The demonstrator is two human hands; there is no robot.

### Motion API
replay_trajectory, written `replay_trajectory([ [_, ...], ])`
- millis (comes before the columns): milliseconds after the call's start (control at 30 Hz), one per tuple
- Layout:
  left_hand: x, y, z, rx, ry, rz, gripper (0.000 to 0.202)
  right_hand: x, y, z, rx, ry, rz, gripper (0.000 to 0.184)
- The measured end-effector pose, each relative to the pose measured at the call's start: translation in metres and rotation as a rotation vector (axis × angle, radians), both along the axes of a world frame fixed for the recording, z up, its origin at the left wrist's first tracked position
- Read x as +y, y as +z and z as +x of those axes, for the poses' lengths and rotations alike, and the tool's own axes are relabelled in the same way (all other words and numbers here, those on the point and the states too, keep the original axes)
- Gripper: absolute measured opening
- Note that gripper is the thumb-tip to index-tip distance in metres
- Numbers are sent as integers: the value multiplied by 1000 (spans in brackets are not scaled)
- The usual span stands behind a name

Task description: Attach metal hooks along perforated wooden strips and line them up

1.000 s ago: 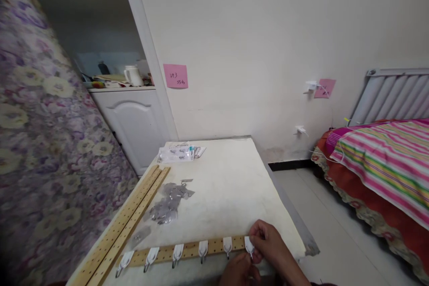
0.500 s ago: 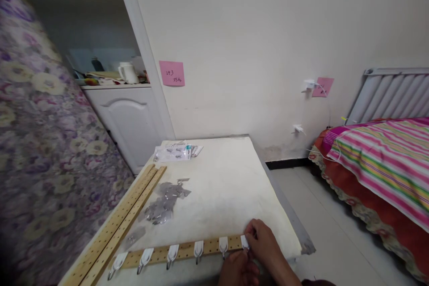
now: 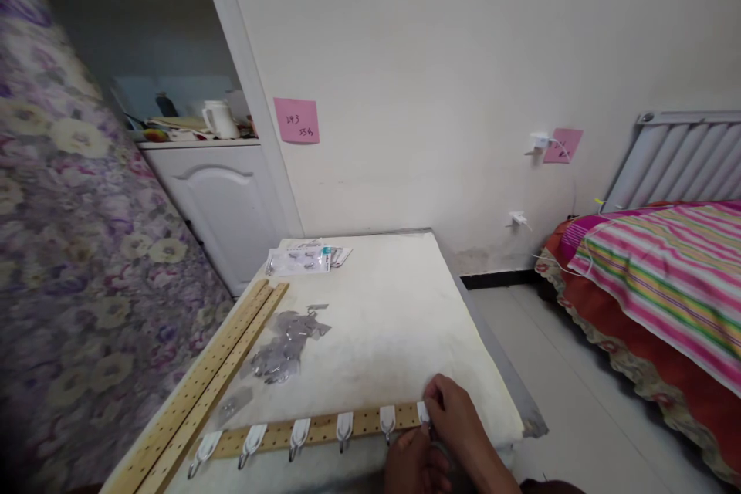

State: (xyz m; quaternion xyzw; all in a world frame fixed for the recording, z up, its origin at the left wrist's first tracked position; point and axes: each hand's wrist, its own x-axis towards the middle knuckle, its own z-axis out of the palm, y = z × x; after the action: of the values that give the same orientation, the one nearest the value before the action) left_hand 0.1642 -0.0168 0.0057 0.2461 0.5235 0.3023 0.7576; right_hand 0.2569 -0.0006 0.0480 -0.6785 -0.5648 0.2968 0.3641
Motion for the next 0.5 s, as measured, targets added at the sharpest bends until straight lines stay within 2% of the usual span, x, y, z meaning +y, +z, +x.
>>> replay_trajectory([
  [100, 0, -11, 3, -18, 8, 0, 46, 0, 0, 0, 13, -8, 9, 9],
  [233, 0, -15, 3, -8, 18, 12, 49, 0, -2, 0, 36, -9, -8, 9],
  [367, 1, -12, 4, 24, 27, -6, 39, 3, -9, 2, 174, 2, -66, 7],
  [500, 1, -1, 1, -5, 27, -41, 27, 6, -15, 4, 287, 22, -105, 6],
])
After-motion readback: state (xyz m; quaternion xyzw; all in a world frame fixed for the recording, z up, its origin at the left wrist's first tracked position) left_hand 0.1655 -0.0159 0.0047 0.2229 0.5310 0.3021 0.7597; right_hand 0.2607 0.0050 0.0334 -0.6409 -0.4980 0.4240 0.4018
